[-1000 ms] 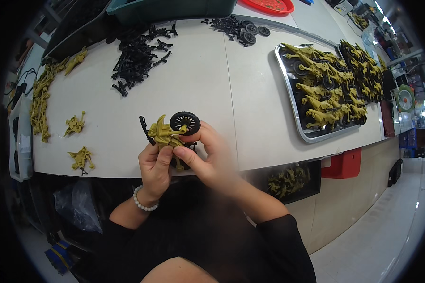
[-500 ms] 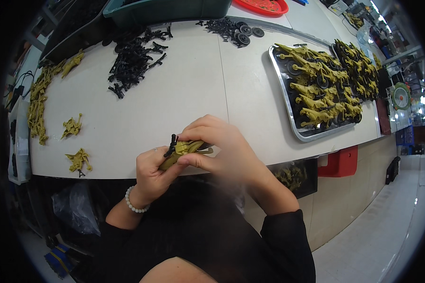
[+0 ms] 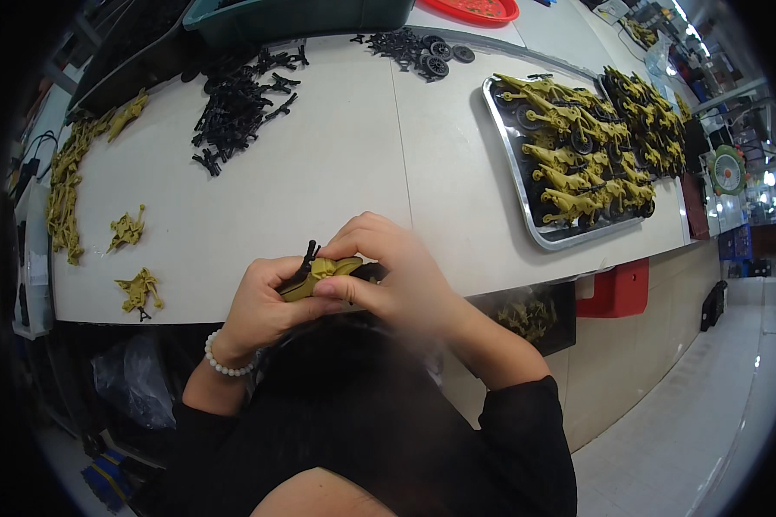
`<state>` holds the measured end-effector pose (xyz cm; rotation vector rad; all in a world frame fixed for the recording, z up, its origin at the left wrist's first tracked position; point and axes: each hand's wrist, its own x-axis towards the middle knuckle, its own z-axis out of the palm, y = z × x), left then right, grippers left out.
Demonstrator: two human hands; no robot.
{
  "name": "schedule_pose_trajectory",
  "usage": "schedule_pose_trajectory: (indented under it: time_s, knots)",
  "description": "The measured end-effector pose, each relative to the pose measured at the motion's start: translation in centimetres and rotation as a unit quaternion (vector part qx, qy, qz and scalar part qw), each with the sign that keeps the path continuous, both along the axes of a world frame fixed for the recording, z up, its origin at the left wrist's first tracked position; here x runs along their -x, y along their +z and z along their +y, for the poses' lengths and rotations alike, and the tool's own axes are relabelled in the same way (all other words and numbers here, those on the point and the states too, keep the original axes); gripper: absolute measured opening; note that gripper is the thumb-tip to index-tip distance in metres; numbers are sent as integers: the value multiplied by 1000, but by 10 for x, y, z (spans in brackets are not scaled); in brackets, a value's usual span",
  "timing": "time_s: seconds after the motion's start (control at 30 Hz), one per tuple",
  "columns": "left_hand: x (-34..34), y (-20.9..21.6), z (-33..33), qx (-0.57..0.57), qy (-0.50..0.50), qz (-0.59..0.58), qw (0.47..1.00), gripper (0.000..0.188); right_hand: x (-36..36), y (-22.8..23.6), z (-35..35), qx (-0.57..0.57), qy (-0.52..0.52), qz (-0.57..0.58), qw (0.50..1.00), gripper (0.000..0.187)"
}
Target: The person places small plastic parts onto toy motorcycle frame halves, attaches wheels and handlebars, and presses the two frame halves together to assemble toy motorcycles before placing finished ones on a tray.
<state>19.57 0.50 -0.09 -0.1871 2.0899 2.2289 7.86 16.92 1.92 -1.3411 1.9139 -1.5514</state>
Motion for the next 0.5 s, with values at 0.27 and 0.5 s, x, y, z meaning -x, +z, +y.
schedule_pose_trajectory:
  time_s: [0.27, 0.5]
  knots:
    - [1, -17, -2, -387, 83, 25, 918, 18, -8, -6, 4, 37, -73, -133, 988, 68]
    - [-2, -26, 6, -466, 112, 5, 878, 22, -20, -17, -5, 47, -84, 95, 991, 39]
